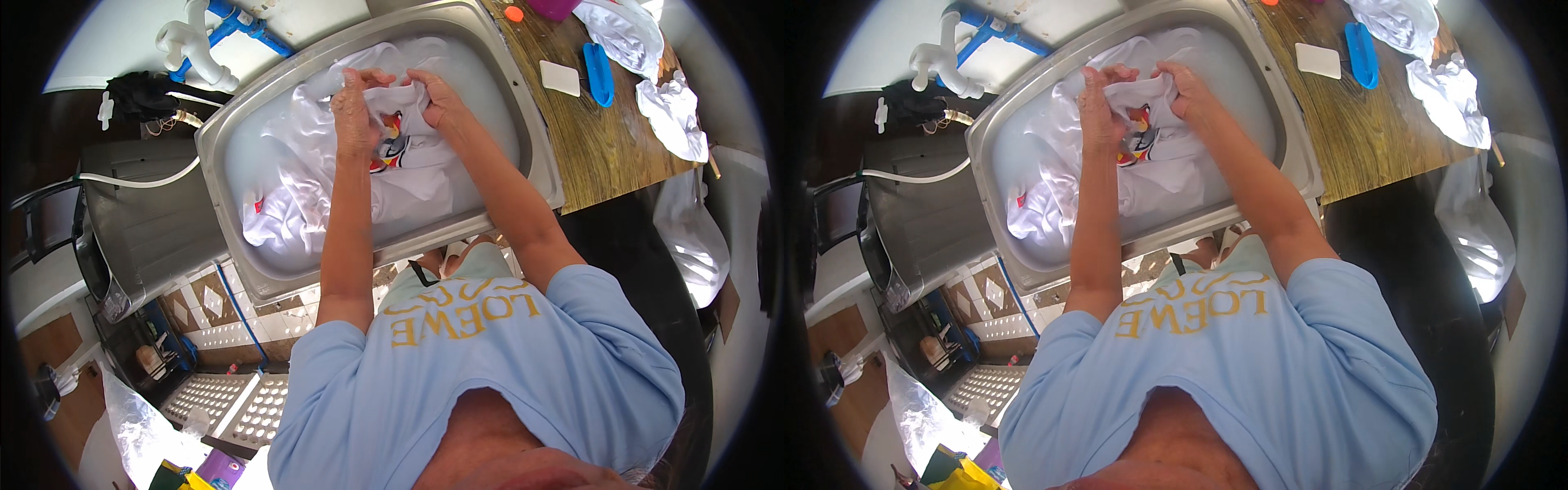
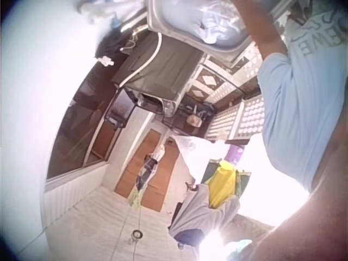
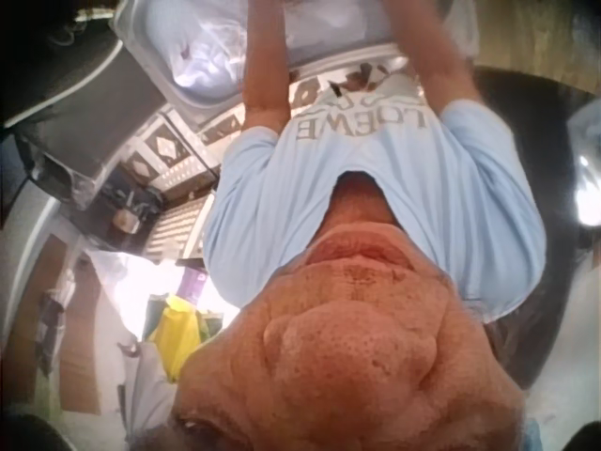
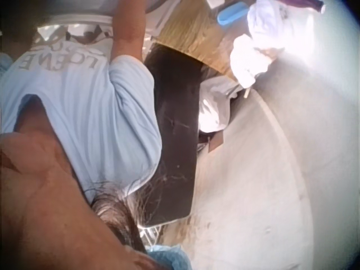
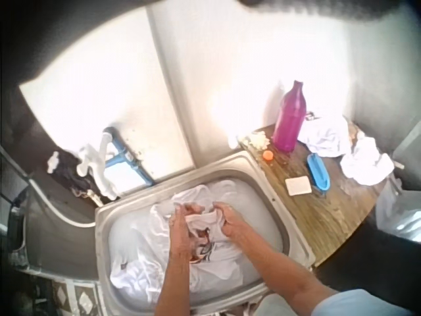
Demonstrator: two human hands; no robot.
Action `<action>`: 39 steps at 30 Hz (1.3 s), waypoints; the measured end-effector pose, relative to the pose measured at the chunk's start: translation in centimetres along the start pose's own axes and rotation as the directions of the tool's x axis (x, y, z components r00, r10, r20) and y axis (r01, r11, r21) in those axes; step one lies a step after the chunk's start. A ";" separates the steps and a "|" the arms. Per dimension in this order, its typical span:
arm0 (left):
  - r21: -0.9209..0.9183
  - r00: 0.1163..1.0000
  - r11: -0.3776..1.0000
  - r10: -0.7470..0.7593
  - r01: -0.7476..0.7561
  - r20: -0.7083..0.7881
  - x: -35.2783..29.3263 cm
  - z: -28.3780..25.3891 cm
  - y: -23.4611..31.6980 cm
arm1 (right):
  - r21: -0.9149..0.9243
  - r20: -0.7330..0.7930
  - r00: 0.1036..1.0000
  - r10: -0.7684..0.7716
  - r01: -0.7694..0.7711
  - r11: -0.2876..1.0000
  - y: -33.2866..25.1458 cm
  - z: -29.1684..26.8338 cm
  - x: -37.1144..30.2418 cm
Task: The person washes white garments by hand in a sink filled with water, rubbing the fabric together and using a small brush on localized spots.
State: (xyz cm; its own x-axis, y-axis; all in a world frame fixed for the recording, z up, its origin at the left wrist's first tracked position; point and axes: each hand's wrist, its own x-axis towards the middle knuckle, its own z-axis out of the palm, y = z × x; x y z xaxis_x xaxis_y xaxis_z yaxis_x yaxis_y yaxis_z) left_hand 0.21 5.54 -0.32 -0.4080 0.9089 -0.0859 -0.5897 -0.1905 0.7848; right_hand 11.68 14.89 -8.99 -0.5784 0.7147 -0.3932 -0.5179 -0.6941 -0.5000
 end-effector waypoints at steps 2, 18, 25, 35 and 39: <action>0.265 0.958 0.929 0.209 -0.256 0.194 -1.1 2.8 -2.5 | -0.022 0.229 0.963 -0.146 0.155 0.988 1.7 -0.2 0.0; 0.814 0.825 0.301 0.455 -0.497 0.335 4.4 1.1 -5.7 | -0.119 0.051 0.993 -0.107 0.112 0.986 2.1 1.8 -2.2; 0.852 0.812 0.211 0.476 -0.479 0.338 4.4 0.6 -4.8 | 0.314 0.051 0.990 0.130 -0.139 0.939 2.1 4.0 -0.8; 0.360 0.935 0.932 0.172 -0.052 -0.309 6.0 -3.0 -0.6 | 0.120 -0.361 0.910 0.206 -0.174 0.977 0.7 5.1 -1.6; 0.415 0.965 0.873 0.250 -0.258 0.075 -0.5 7.0 -5.1 | -0.135 -0.075 0.997 -0.012 0.002 0.991 1.0 0.1 -0.2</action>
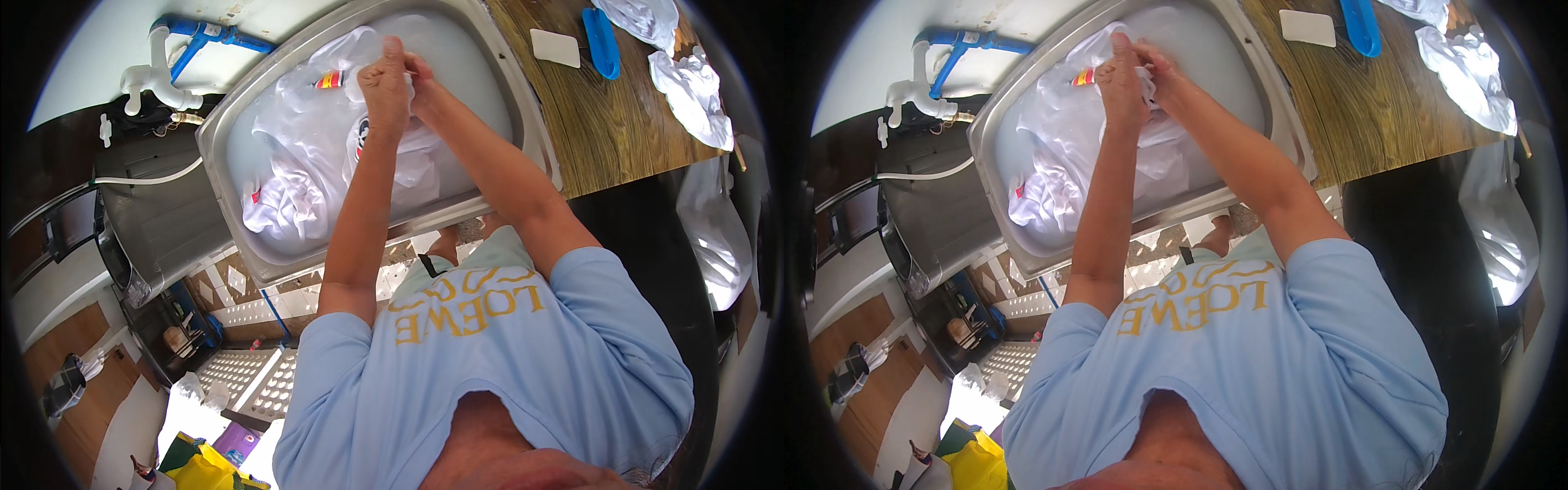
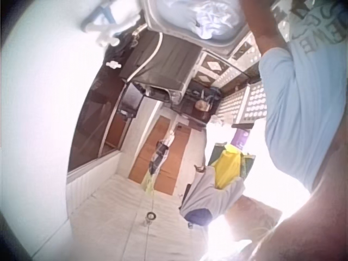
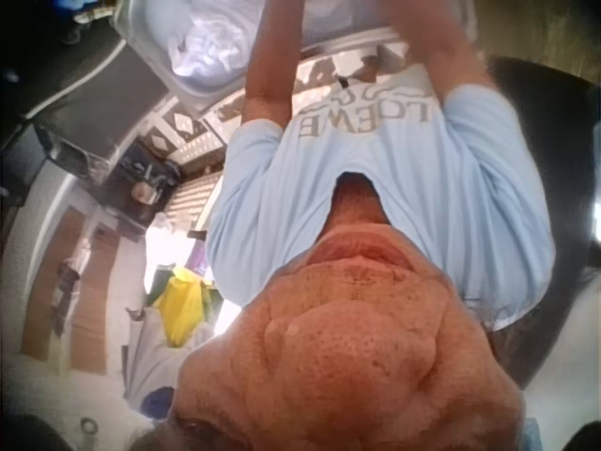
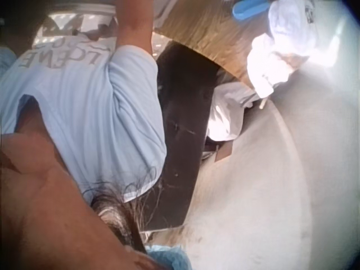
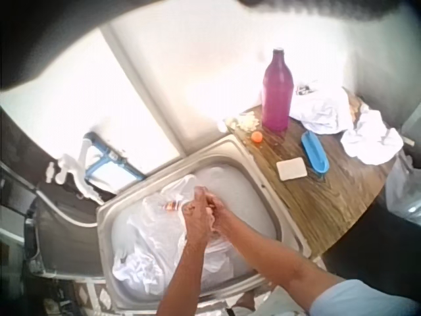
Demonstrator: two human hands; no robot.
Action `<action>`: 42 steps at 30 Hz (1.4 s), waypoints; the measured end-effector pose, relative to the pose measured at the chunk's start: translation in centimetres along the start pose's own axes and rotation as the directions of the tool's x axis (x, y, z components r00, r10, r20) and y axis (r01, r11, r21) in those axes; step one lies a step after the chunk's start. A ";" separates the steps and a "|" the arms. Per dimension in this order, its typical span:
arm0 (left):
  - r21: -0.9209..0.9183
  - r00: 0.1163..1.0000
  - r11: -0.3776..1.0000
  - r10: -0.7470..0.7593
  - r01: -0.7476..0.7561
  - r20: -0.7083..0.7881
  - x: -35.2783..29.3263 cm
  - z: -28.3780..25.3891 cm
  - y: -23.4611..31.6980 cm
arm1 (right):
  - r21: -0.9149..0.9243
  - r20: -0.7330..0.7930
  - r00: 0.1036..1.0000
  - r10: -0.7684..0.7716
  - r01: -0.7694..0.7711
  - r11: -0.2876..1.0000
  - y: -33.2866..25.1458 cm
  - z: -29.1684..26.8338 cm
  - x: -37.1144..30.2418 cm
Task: The person washes white garments by hand in a sink filled with water, rubbing the fabric together and using a small brush on localized spots.
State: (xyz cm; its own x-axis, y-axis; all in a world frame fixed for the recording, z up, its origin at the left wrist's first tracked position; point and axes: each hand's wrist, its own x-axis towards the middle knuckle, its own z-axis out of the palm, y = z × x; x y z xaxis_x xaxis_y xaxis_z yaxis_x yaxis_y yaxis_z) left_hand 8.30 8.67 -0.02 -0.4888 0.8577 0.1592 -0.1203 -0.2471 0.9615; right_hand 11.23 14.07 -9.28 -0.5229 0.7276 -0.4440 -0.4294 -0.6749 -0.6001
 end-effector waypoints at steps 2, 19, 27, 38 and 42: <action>0.423 0.903 0.799 0.348 -0.427 0.254 -1.7 1.2 -0.9 | -0.448 0.241 0.944 -0.226 0.315 0.836 0.6 -1.4 0.9; 0.707 0.979 0.706 0.171 -0.043 -0.111 6.4 -10.3 -3.0 | 0.280 -0.078 0.979 0.190 -0.161 0.946 -2.6 6.7 -4.6; 0.077 0.950 0.952 -0.287 0.297 -0.122 4.3 -11.4 1.1 | 0.483 -0.043 0.994 0.099 -0.066 0.873 -3.3 3.4 -1.8; 0.298 0.958 0.951 -0.160 0.086 0.236 1.1 -11.9 2.4 | 0.408 0.266 0.960 -0.087 -0.030 0.912 -3.7 2.0 -1.1; 0.407 0.925 0.892 0.032 -0.196 0.377 -0.8 -12.2 2.7 | 0.446 0.247 0.962 -0.119 -0.003 0.895 -3.1 1.8 0.2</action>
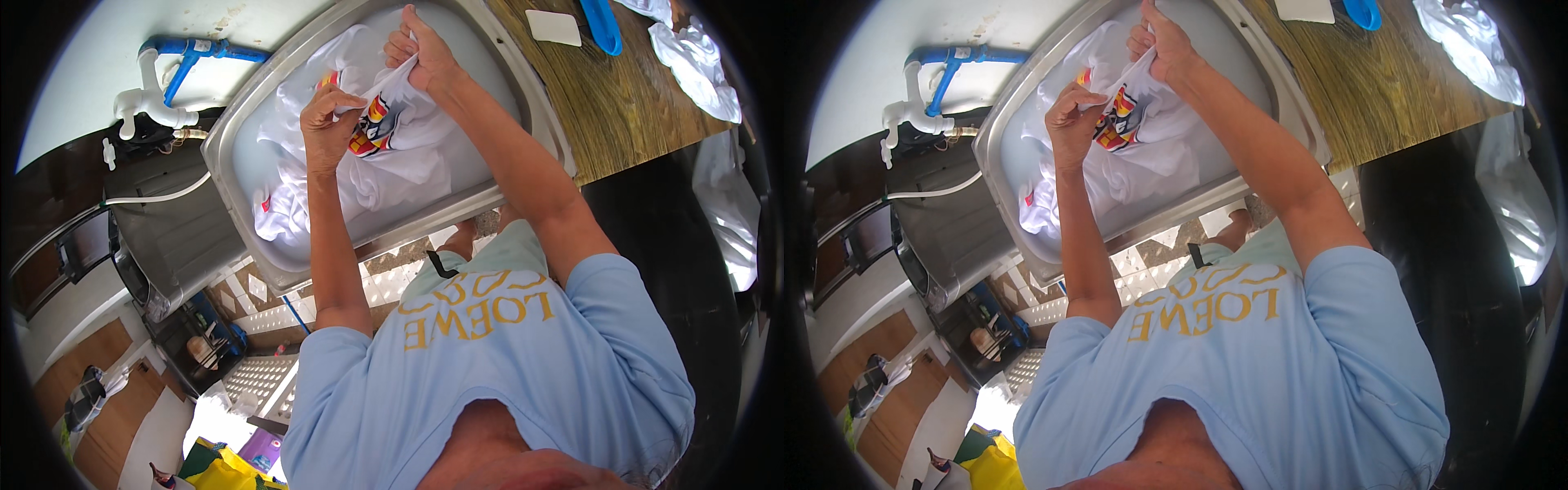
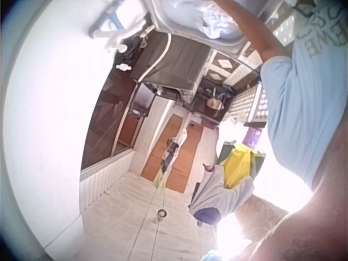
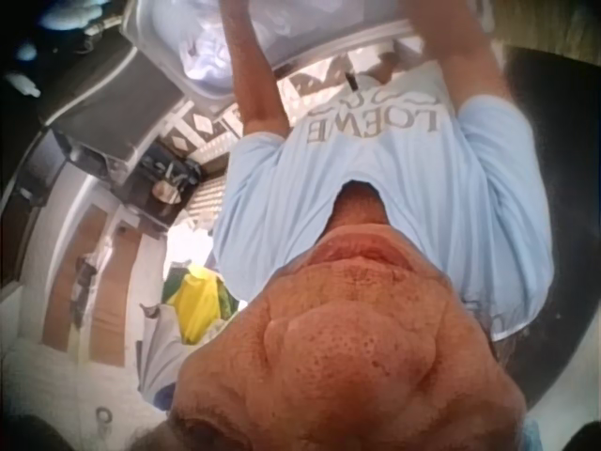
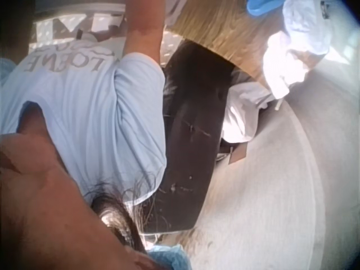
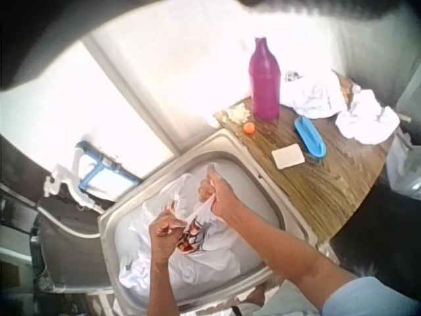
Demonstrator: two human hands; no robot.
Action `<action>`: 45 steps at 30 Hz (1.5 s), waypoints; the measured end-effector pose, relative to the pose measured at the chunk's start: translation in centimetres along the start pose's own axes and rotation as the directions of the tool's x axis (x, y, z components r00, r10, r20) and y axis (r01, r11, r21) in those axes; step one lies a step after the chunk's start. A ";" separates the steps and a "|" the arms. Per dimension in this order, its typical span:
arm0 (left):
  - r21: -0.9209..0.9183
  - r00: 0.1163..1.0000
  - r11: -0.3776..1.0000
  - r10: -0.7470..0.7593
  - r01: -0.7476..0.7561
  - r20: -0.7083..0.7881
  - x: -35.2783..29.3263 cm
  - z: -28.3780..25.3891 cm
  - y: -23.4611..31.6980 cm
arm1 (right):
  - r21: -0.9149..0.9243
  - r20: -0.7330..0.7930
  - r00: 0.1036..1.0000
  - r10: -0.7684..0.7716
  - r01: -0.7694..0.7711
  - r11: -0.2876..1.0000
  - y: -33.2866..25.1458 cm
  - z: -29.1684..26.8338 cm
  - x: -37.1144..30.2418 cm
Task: The person washes white garments by hand in a sink filled with water, rubbing the fabric together and using a small brush on localized spots.
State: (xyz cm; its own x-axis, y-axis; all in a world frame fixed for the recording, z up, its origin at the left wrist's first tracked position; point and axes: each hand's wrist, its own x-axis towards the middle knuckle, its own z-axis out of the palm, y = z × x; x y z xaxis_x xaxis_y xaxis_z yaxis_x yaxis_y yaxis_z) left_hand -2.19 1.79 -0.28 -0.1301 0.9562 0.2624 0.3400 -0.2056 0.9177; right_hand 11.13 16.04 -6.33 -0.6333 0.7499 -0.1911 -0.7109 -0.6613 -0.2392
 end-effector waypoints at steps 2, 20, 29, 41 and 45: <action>0.054 1.000 0.998 0.014 -0.013 -0.020 -0.7 0.3 0.2 | -0.017 -0.017 1.000 -0.007 0.007 1.000 0.1 0.6 -0.2; 0.367 0.938 0.887 -0.171 0.280 -0.303 -0.2 -0.9 -12.1 | -0.977 0.149 0.858 -0.491 0.203 0.059 2.9 -2.8 2.2; -0.524 0.977 0.850 -0.154 0.057 -0.145 4.0 8.0 1.9 | -0.335 -0.406 0.907 0.110 -0.260 0.906 1.7 1.3 -0.4; 0.229 0.931 0.959 0.231 -0.168 -0.283 8.3 9.2 -2.1 | -0.001 0.212 0.972 0.103 -0.105 0.994 2.1 -3.2 -0.5; 0.228 0.912 0.946 0.293 -0.232 -0.287 6.5 8.3 -2.5 | -0.056 -0.034 0.999 0.013 -0.014 0.998 3.8 0.4 -2.0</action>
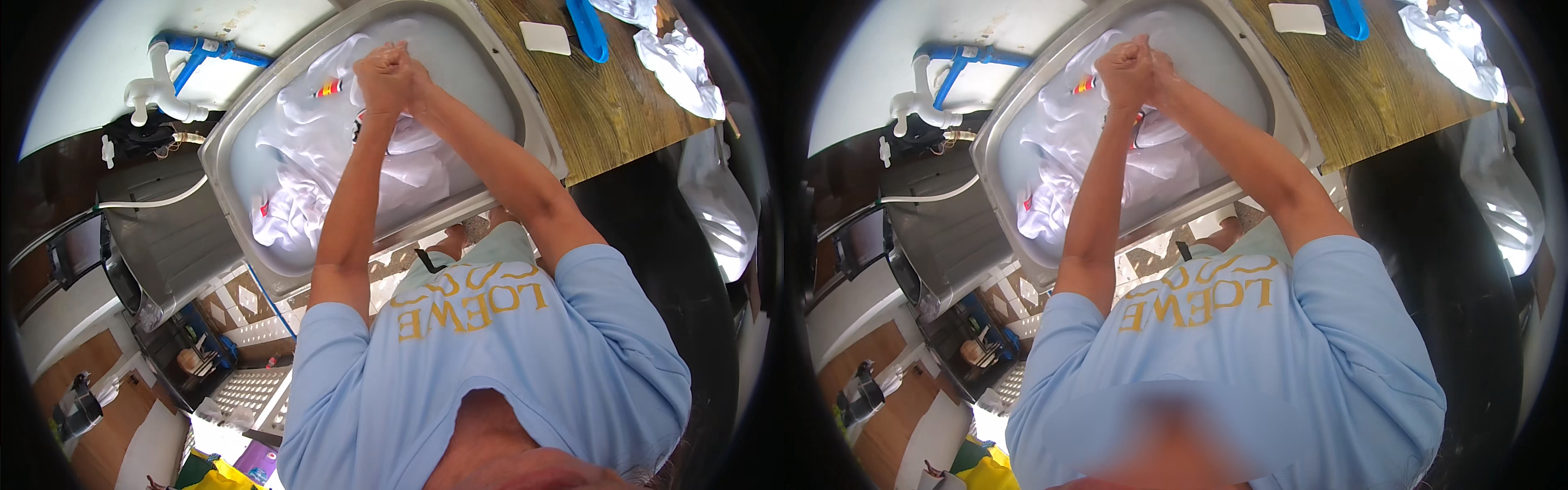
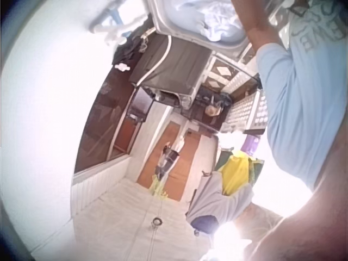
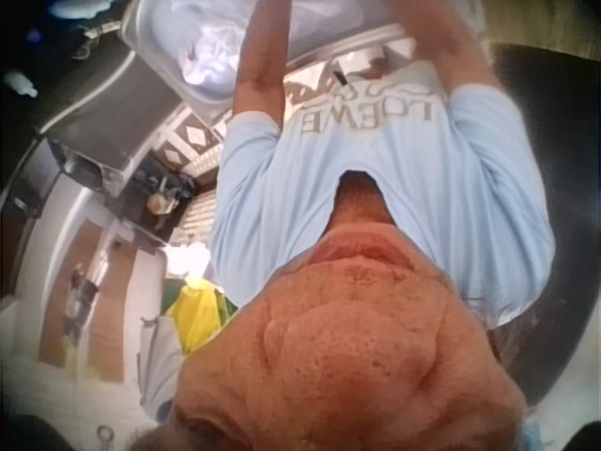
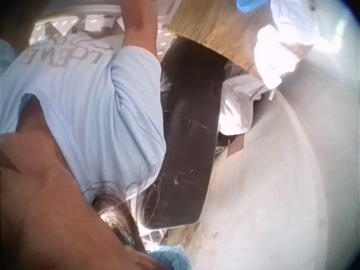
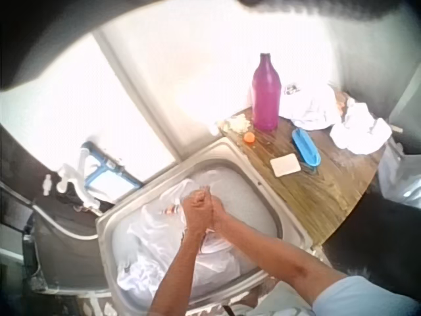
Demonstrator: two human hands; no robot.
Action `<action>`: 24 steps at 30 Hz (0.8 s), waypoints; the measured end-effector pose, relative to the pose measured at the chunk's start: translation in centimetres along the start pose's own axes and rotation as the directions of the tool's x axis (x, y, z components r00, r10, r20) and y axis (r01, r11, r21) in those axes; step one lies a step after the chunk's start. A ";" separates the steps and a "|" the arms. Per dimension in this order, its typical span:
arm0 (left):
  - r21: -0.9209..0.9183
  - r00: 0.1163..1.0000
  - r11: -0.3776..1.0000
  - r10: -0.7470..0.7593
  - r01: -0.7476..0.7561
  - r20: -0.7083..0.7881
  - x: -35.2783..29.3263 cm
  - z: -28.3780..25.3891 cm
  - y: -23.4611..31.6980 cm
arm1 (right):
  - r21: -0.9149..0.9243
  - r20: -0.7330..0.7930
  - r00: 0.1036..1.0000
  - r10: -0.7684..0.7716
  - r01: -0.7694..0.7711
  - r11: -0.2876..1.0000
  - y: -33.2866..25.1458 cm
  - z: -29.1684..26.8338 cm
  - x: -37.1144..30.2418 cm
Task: The person washes white garments by hand in a sink filled with water, rubbing the fabric together and using a small brush on localized spots.
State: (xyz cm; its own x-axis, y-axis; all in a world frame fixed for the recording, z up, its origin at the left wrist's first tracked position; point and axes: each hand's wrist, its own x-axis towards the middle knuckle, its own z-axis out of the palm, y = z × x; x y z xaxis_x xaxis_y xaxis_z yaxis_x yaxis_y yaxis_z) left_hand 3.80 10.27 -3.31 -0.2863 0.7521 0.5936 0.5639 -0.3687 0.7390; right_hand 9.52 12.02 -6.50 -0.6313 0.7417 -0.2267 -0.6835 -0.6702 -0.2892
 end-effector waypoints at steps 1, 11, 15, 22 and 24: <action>0.113 0.997 0.990 -0.079 0.081 -0.022 0.8 -2.9 -1.2 | -0.302 -0.398 0.917 0.035 -0.167 0.939 -0.2 4.8 -1.2; -0.018 0.986 0.986 -0.163 0.163 -0.013 8.0 -16.4 15.4 | -0.874 0.235 0.969 -0.080 0.247 0.418 -15.1 20.7 -5.8; 0.121 0.983 0.981 -0.163 0.152 0.086 3.4 -19.3 14.4 | -0.943 0.307 0.948 0.088 0.290 0.164 -12.6 16.7 -5.5; 0.556 0.643 0.758 -0.619 0.339 0.451 -9.1 -20.0 6.9 | -0.929 0.203 0.960 -0.191 0.127 -0.349 -8.6 1.0 -9.5; 0.487 0.776 0.838 -0.471 0.246 0.419 -8.3 -18.5 6.7 | -0.937 0.100 0.966 -0.239 0.011 -0.348 -7.5 -0.9 -9.9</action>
State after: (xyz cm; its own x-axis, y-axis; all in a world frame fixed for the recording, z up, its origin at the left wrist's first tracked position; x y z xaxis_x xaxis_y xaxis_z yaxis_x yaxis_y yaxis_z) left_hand -4.37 -8.52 2.66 -0.1634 0.9863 -0.0213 0.7790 0.1422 0.6107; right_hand 21.21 9.73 -2.88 -0.4831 0.8737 -0.0573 0.5747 0.2671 -0.7735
